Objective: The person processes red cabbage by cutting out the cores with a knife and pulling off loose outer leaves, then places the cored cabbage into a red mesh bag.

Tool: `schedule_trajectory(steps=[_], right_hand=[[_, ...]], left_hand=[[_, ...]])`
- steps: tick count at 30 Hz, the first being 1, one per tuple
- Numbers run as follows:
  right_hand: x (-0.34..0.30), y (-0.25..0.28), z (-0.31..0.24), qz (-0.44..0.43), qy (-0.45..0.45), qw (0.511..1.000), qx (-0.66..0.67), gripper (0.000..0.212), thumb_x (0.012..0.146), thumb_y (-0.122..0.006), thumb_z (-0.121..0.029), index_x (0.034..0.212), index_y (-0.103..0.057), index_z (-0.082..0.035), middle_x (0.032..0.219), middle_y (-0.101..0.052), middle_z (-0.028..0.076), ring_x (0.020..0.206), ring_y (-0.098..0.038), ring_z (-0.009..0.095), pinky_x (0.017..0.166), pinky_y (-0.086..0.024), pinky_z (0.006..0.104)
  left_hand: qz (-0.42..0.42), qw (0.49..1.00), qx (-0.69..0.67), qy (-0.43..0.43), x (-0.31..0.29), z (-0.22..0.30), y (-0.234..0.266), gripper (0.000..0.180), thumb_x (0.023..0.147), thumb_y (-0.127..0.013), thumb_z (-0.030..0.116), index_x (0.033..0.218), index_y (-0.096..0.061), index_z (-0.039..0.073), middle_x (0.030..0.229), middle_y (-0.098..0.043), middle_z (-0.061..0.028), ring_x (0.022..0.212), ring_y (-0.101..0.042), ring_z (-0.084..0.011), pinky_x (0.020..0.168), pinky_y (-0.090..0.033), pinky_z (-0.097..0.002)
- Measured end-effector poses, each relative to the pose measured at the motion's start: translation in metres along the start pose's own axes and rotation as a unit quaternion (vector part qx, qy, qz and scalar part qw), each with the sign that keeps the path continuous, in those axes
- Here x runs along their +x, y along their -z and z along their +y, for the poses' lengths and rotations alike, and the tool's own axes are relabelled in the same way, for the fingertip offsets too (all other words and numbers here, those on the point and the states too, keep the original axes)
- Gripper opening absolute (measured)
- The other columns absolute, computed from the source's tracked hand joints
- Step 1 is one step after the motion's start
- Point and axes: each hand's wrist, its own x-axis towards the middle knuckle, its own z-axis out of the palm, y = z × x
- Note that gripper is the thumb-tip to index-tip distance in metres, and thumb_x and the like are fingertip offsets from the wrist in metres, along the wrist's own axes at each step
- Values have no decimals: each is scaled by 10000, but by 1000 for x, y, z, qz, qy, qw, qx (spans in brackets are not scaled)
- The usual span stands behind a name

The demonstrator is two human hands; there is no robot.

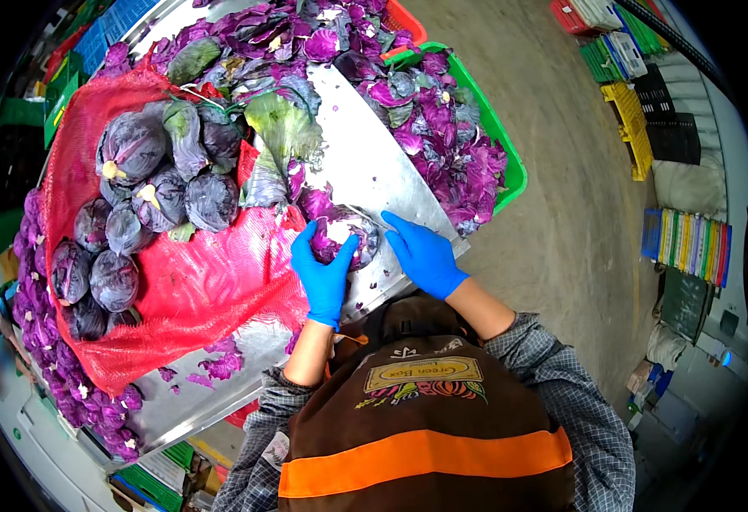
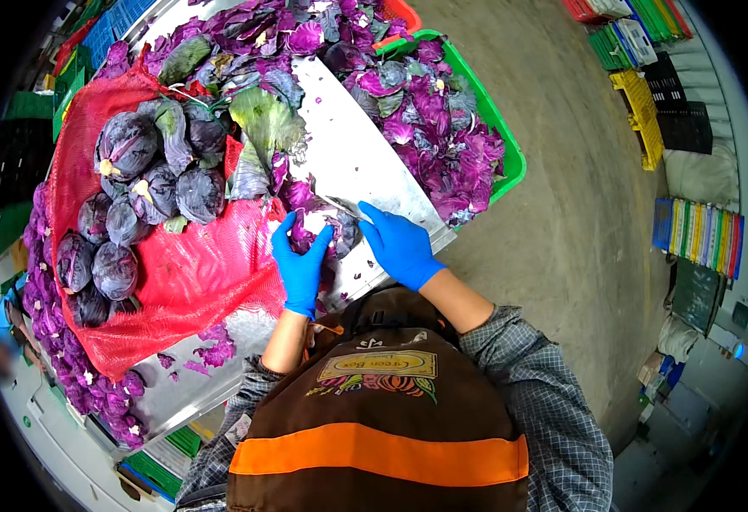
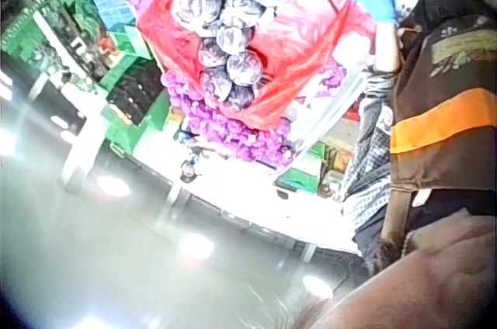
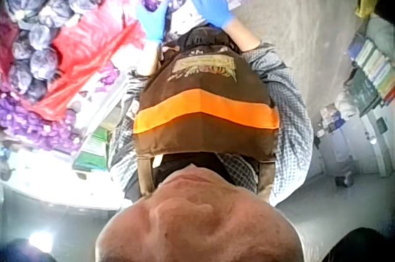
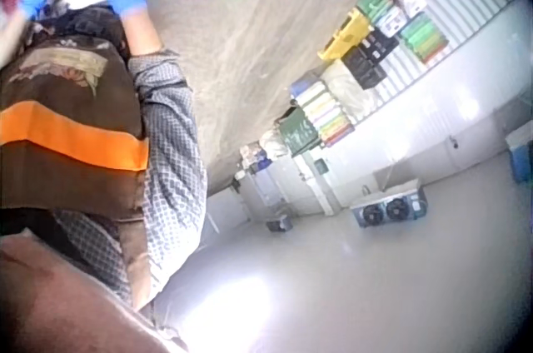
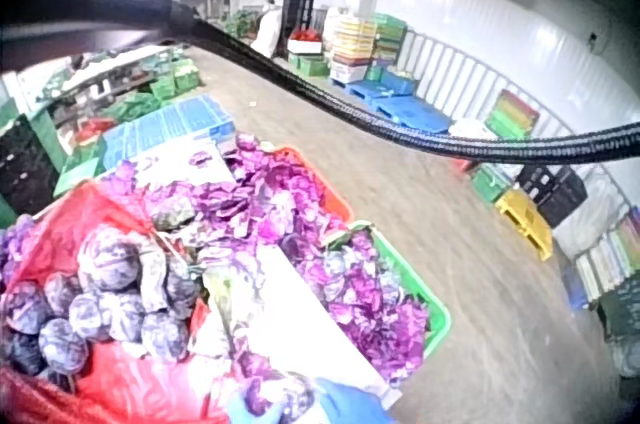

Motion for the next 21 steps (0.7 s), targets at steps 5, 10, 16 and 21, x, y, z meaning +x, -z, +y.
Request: schedule_trajectory(steps=[5, 10, 16, 21], right_hand=[[0, -8, -14, -29, -16, 999, -24, 454, 1043, -506, -363, 1422, -535, -115, 925, -715, 155, 809, -690, 354, 663, -542, 492], [10, -11, -21, -71, -38, 994, -77, 484, 1039, -517, -347, 1461, -507, -109, 922, -702, 143, 819, -686, 330, 665, -540, 462], [20, -23, -22, -46, -29, 987, -153, 470, 1035, -508, -379, 1426, -537, -121, 833, -699, 110, 735, -699, 295, 585, -551, 451], [21, -31, -9, -30, -68, 993, -88, 463, 1042, -497, -390, 1410, -548, -113, 904, -724, 157, 800, -710, 344, 648, -563, 472]], left_hand=[[33, 999, 23, 4, -2, 9, -12, 729, 748, -902, 305, 1351, -588, 42, 1283, -580, -171, 1215, -525, -336, 1075, -378, -459], [20, 999, 34, -7, -1, 11, -11, 743, 753, -901, 281, 1373, -569, 43, 1270, -567, -167, 1209, -515, -337, 1081, -374, -458], [44, 999, -1, 0, -7, 7, -24, 783, 745, -910, 262, 1381, -531, 7, 1289, -512, -167, 1249, -453, -331, 1103, -347, -449], [34, 999, 6, 12, -6, 6, -28, 784, 758, -904, 262, 1390, -520, 4, 1332, -481, -169, 1277, -440, -318, 1127, -339, -439]])
